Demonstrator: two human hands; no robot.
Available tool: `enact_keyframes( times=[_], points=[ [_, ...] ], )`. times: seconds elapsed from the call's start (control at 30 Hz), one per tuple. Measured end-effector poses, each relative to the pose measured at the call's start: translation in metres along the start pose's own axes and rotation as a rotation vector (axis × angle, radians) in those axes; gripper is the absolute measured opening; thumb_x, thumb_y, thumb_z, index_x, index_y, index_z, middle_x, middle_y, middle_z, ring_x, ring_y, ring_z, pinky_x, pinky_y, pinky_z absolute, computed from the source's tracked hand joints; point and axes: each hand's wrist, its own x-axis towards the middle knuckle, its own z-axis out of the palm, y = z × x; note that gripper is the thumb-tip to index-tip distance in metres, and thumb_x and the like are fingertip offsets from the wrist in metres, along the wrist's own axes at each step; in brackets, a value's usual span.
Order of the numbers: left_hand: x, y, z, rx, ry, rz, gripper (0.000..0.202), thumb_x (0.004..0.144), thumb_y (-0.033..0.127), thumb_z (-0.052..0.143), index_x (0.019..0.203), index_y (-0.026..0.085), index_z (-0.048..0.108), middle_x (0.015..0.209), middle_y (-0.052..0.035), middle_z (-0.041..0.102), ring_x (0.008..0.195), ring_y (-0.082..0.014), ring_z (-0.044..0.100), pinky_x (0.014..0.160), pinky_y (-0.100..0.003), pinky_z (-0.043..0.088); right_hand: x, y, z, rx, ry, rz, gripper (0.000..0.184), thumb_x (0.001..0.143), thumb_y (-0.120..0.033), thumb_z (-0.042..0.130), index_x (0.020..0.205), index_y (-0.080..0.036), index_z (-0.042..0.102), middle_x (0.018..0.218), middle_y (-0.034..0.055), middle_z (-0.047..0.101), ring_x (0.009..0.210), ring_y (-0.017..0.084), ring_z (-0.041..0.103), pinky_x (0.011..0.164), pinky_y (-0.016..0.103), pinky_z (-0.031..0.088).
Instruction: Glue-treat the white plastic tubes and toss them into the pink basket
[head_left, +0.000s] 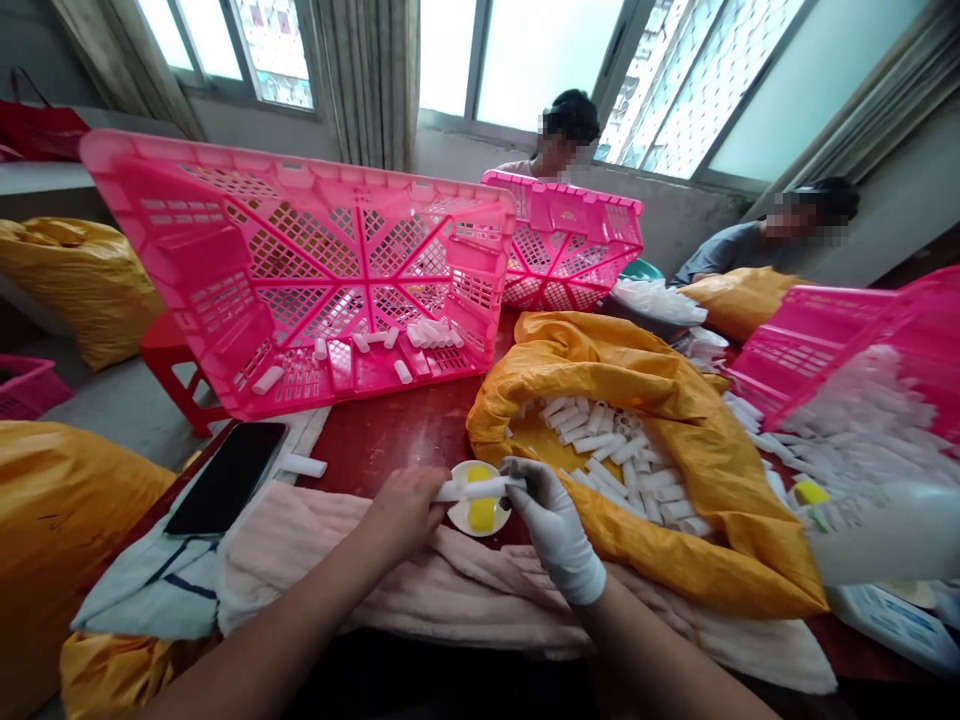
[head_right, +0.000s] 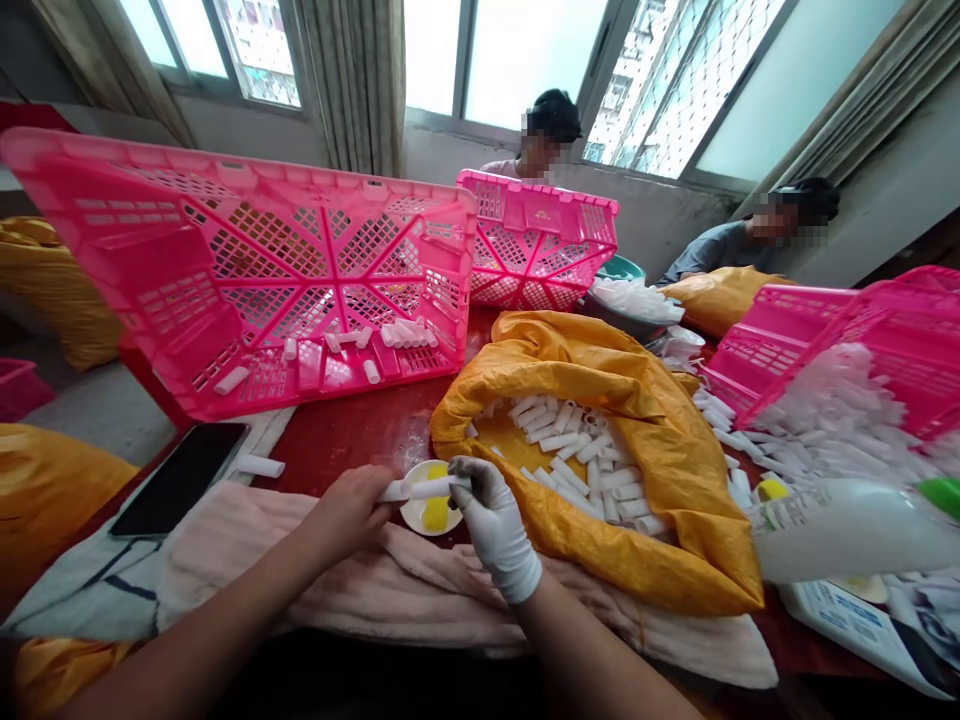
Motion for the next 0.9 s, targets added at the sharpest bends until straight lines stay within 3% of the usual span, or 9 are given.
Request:
enact_keyframes(
  times=[0.13, 0.23, 0.33, 0.43, 0.57, 0.73, 0.8, 0.9],
  points=[
    [-0.003, 0.010, 0.003, -0.109, -0.113, 0.042, 0.023, 0.080, 0.041, 0.044, 0.088, 0.021, 0.053, 0.081, -0.0014, 0.062, 0.075, -0.0156, 0.057, 0.065, -0.024, 0.038, 0.000, -0.011, -0.007, -0.029, -0.110, -0.115, 0.011, 0.080, -0.018, 0.052, 0.090, -0.023, 0.051, 0.099, 0.0039, 0.054, 0.097, 0.017, 0.053, 0.088, 0.036, 0.044],
    [-0.003, 0.017, 0.008, -0.064, -0.123, 0.058, 0.026, 0.081, 0.044, 0.042, 0.087, 0.021, 0.052, 0.079, -0.0016, 0.063, 0.072, -0.0163, 0.058, 0.061, -0.023, 0.038, 0.000, -0.023, -0.009, -0.113, -0.176, -0.169, 0.012, 0.081, -0.019, 0.052, 0.092, -0.022, 0.052, 0.100, 0.0042, 0.055, 0.097, 0.018, 0.053, 0.087, 0.035, 0.044],
    [-0.003, 0.028, 0.014, 0.017, -0.068, 0.073, 0.029, 0.082, 0.044, 0.038, 0.085, 0.019, 0.053, 0.077, -0.0045, 0.064, 0.072, -0.0183, 0.059, 0.061, -0.025, 0.038, -0.001, -0.030, -0.003, -0.187, -0.203, 0.060, 0.012, 0.084, -0.029, 0.047, 0.089, -0.020, 0.053, 0.081, 0.0021, 0.058, 0.076, 0.015, 0.059, 0.067, 0.028, 0.051],
    [-0.004, 0.037, 0.017, 0.042, -0.082, 0.048, 0.037, 0.081, 0.049, 0.036, 0.084, 0.017, 0.054, 0.077, -0.0076, 0.064, 0.070, -0.0203, 0.059, 0.060, -0.026, 0.037, -0.001, -0.030, 0.006, -0.205, -0.198, 0.283, 0.027, 0.086, -0.039, 0.039, 0.071, -0.019, 0.049, 0.055, -0.0038, 0.047, 0.045, 0.010, 0.050, 0.040, 0.021, 0.042],
    [-0.008, 0.037, 0.016, -0.188, -0.247, 0.039, 0.040, 0.077, 0.055, 0.040, 0.081, 0.018, 0.056, 0.076, -0.0046, 0.064, 0.067, -0.0169, 0.057, 0.056, -0.023, 0.036, -0.009, -0.021, 0.010, -0.270, -0.121, 0.143, 0.032, 0.086, -0.040, 0.038, 0.063, -0.019, 0.046, 0.054, -0.0028, 0.047, 0.048, 0.010, 0.045, 0.044, 0.020, 0.039],
    [-0.016, 0.034, 0.013, -0.454, -0.451, 0.095, 0.042, 0.074, 0.057, 0.044, 0.078, 0.017, 0.058, 0.071, -0.0004, 0.062, 0.061, -0.0125, 0.055, 0.051, -0.019, 0.036, -0.023, -0.017, 0.005, -0.231, -0.178, 0.072, 0.028, 0.087, -0.036, 0.038, 0.069, -0.018, 0.050, 0.059, 0.0003, 0.056, 0.054, 0.012, 0.052, 0.055, 0.023, 0.043],
    [-0.017, 0.037, 0.013, -0.396, -0.410, 0.080, 0.039, 0.075, 0.053, 0.044, 0.081, 0.017, 0.058, 0.074, -0.0022, 0.063, 0.064, -0.0145, 0.056, 0.053, -0.020, 0.038, -0.023, -0.015, 0.005, -0.259, -0.164, 0.091, 0.028, 0.087, -0.036, 0.038, 0.070, -0.018, 0.051, 0.061, 0.0011, 0.056, 0.056, 0.013, 0.053, 0.057, 0.024, 0.044],
    [-0.017, 0.042, 0.016, -0.105, -0.208, -0.051, 0.034, 0.079, 0.042, 0.040, 0.089, 0.014, 0.057, 0.079, -0.0090, 0.064, 0.071, -0.0201, 0.058, 0.061, -0.027, 0.041, -0.019, -0.011, 0.010, -0.273, -0.089, 0.198, 0.031, 0.087, -0.040, 0.037, 0.069, -0.018, 0.049, 0.056, -0.0008, 0.052, 0.050, 0.012, 0.049, 0.050, 0.023, 0.041]
  ],
)
